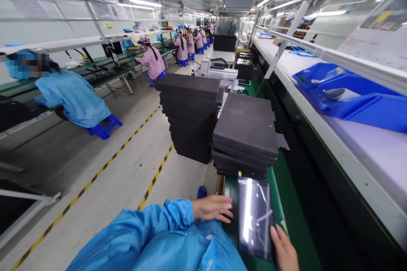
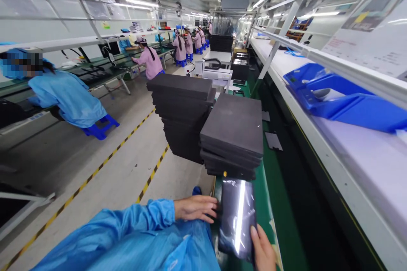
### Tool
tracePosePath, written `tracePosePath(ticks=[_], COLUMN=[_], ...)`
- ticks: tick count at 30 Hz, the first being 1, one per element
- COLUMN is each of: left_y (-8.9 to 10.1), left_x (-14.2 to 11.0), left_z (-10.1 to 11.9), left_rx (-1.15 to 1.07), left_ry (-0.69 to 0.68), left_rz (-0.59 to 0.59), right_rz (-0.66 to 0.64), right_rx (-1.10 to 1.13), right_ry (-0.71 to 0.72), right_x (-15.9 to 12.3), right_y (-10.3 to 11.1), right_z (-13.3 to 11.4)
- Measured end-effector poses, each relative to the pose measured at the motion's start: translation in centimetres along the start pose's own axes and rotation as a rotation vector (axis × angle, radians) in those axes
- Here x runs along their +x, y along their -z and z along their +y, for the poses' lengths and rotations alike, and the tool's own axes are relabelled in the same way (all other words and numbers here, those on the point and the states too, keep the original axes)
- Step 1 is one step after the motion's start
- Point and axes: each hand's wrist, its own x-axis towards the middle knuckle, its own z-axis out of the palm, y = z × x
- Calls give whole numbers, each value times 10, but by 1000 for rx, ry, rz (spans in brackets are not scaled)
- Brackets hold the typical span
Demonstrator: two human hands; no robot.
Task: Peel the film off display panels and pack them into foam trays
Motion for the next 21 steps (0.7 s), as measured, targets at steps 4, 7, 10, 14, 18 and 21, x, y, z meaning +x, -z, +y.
tracePosePath(ticks=[4,7,10,14,18,21], left_y=[-24,-20,2,35,58,80], left_x=[-27,-51,-75,-97,-98,-90], left_z=[-1,1,7,10,12,14], left_rx=[-173,-243,-336,-381,-406,-388], left_ry=[-144,-189,-198,-289,-336,-261], left_rz=[135,308,463,694,816,943], right_rz=[-299,-504,-543,-249,36,157], right_rx=[119,130,90,-91,-372,-446], right_ry=[68,154,99,6,-70,-107], right_x=[-30,-25,7,87,198,272], right_y=[-73,-97,-84,-35,-5,1], right_z=[-48,-64,-51,-21,-16,-23])
